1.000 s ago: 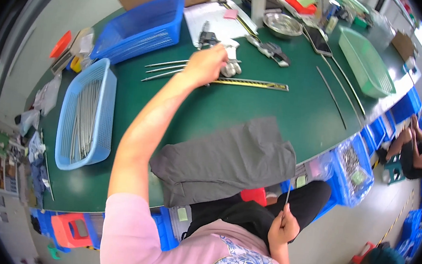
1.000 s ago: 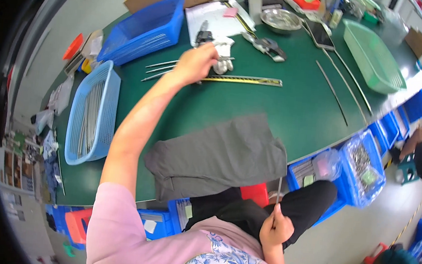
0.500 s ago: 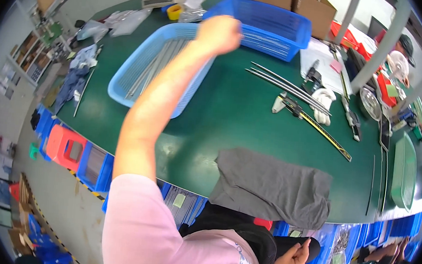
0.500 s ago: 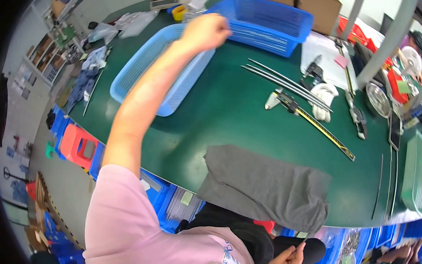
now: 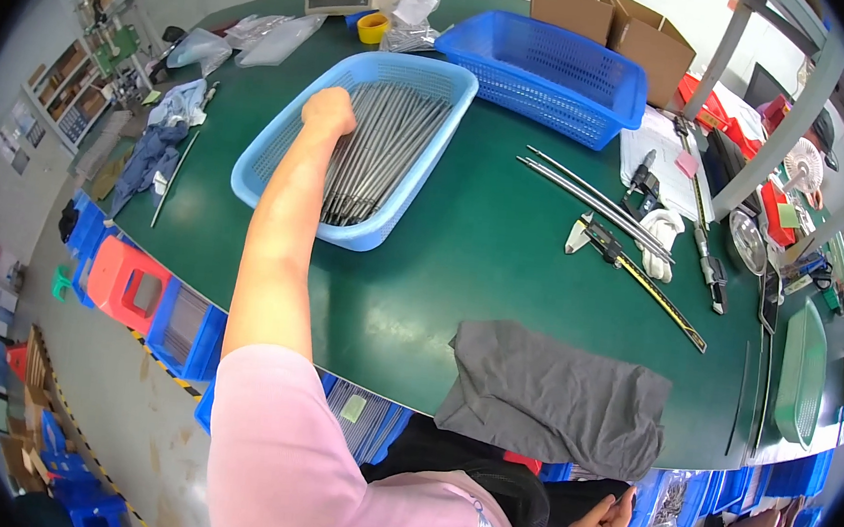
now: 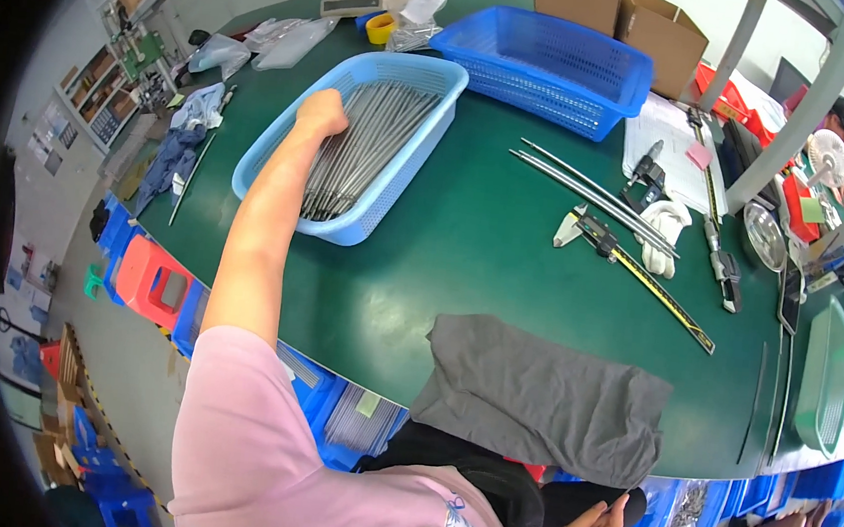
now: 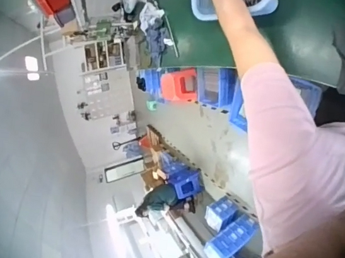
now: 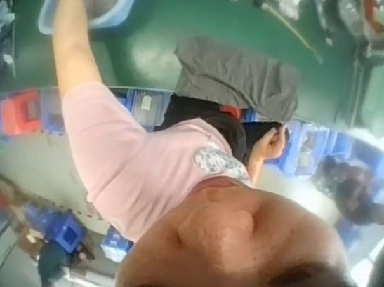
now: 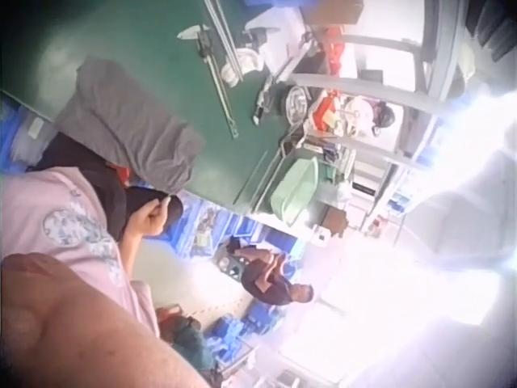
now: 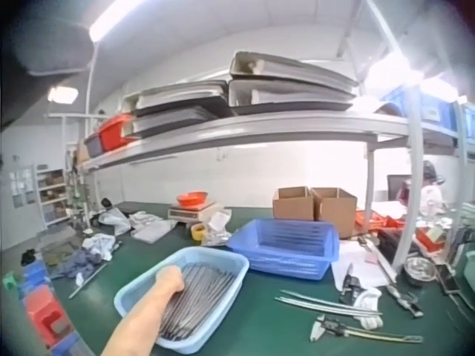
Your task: Filing and deburring the ends of metal rods using a hand file at a workbench.
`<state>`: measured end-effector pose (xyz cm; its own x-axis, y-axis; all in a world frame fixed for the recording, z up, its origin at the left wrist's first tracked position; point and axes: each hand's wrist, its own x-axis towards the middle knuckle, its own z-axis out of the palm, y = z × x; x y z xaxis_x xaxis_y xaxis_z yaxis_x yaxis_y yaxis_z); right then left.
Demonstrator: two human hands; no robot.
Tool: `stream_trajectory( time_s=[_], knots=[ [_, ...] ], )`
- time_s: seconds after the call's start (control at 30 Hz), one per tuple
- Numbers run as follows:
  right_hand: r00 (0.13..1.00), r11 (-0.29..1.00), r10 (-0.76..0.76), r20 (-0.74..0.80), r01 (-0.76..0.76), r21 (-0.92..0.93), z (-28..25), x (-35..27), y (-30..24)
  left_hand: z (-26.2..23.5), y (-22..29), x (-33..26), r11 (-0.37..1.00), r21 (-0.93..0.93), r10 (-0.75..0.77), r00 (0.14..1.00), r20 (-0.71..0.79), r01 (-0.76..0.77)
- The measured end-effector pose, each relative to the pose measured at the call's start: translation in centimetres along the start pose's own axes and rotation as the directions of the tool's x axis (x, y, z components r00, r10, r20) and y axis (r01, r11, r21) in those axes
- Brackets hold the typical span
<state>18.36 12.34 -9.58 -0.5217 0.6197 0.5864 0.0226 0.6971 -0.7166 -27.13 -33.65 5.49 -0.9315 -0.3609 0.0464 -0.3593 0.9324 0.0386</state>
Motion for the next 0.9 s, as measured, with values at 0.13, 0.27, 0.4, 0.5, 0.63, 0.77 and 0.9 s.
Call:
stream_trajectory(
  time_s=[0.13, 0.27, 0.4, 0.5, 0.63, 0.77, 0.9],
  knots=[
    [0.999, 0.999, 0.043, -0.01, -0.043, 0.007, -0.4, -1.3, -0.4, 0.4, -0.6, 0.0, 1.0, 0.012, -0.025, 0.998, -0.062, 0.026],
    [1.0, 0.993, 0.018, -0.022, -0.02, -0.113, -0.8, -2.2, -1.2, 3.2, -2.7, 2.1, 0.994, 0.03, 0.106, 0.986, -0.126, -0.103],
    [0.998, 0.993, 0.023, -0.061, -0.03, -0.115, -1.1, -1.9, -2.6, 2.9, -6.4, 8.4, 0.977, -0.189, 0.051, 0.967, -0.248, -0.1],
    [0.994, 0.995, -0.057, -0.096, 0.048, -0.087, -0.5, -1.4, -3.1, -0.9, -10.1, 12.2, 0.809, -0.312, 0.198, 0.73, -0.655, -0.499],
    [0.995, 0.998, 0.048, -0.083, -0.052, -0.039, -0.8, -1.7, -4.2, -8.9, 3.5, 1.3, 0.346, -0.457, 0.359, 0.566, -0.743, -0.819],
    [1.0, 1.0, -0.017, 0.007, 0.017, 0.012, -0.2, -0.7, -4.4, -7.5, 14.5, -19.5, 0.129, -0.179, 0.711, 0.216, -0.669, -0.975],
    [0.991, 0.999, 0.048, 0.127, -0.049, 0.003, -0.6, 1.3, -4.6, -2.6, 17.9, -30.5, -0.315, -0.165, 0.885, -0.227, -0.407, -0.935]
  ],
)
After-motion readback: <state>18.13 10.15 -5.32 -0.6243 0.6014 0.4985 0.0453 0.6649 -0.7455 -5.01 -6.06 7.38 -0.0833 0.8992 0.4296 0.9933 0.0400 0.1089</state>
